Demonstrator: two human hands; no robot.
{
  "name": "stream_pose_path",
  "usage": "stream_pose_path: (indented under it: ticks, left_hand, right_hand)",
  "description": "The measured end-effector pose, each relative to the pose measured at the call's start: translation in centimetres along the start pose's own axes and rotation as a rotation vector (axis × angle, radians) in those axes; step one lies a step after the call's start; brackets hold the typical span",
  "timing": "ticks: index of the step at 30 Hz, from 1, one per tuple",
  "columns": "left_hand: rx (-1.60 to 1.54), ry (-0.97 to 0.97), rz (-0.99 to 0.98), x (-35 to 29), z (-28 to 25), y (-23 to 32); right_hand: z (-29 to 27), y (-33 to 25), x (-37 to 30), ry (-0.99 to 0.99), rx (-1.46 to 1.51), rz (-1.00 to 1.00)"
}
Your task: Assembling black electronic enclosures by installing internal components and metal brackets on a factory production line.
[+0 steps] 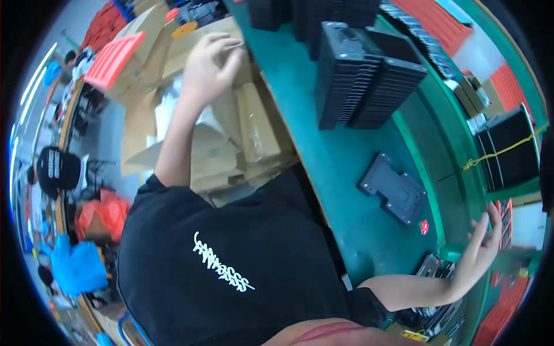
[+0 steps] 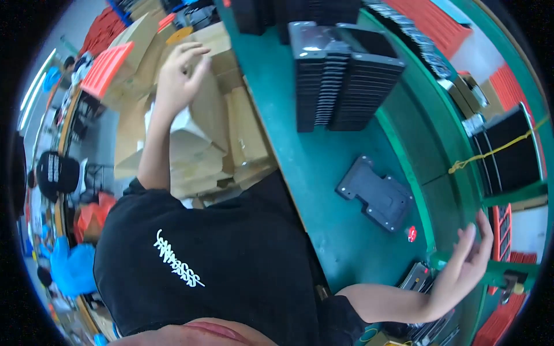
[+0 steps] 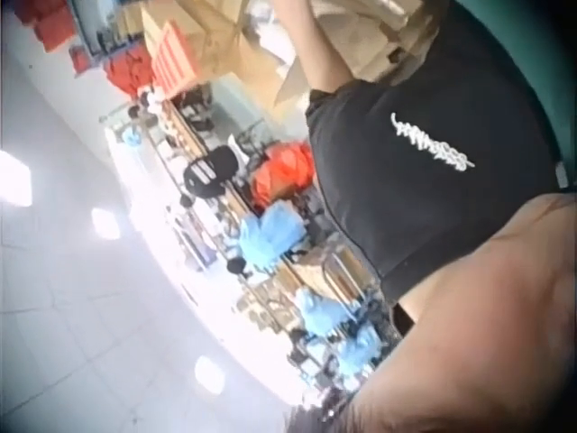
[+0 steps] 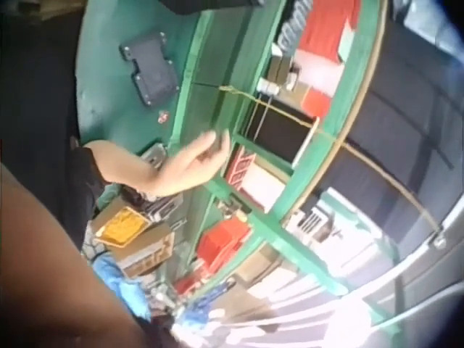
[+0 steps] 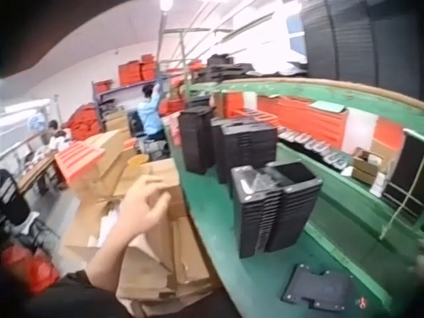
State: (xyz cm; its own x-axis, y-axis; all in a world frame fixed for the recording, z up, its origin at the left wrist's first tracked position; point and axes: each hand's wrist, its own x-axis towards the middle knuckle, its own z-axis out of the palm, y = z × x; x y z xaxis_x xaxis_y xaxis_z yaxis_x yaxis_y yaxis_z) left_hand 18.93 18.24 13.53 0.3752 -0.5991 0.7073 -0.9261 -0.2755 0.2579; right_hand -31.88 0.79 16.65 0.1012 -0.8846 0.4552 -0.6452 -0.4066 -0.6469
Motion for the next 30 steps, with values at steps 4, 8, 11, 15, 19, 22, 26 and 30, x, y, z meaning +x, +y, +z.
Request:
stream_pose_path:
  ticks: [4, 8, 11, 15, 19, 22, 26, 30]
  left_hand:
    - [0.436, -0.333, -0.411, -2.4, -5.0, -8.9]
    - [0.77, -0.724, -0.545, -10.2, -8.1, -20.2]
    - [0.563, -1.141, -1.003, -12.4, -10.5, -15.8]
    - [0.576, -1.31, -0.804, -17.7, -8.4, -9.3]
    - [0.541, -0.938, -0.681, -27.2, -3.6, -10.4]
    - [0.339, -0.878, -0.712, -26.9, -4.1, -14.2]
    - [0.29, -0.341, -0.696, -20.3, -7.9, -15.5]
    - [0.386, -0.005, -0.633, -16.9, -9.7, -21.9]
  right_hand:
    - [-1.7, 0.1, -0.8, -0.106, -0.025, -0.008]
    - [-1.5, 0.1, -0.6, -0.203, 0.006, -0.053]
    - [-1.4, 0.2, -0.8, -0.258, 0.004, -0.037]
    - [0.0, -0.3, -0.7, -0.324, 0.017, -0.062]
    - [2.0, -1.8, -0.4, -0.436, 0.043, -0.185]
    - [2.9, -3.0, -1.0, -0.524, 0.067, -0.267]
    - [2.8, -4.9, -1.9, -0.573, 0.081, -0.271]
    - [2.5, -6.0, -2.2, -0.568, 0.046, -0.274]
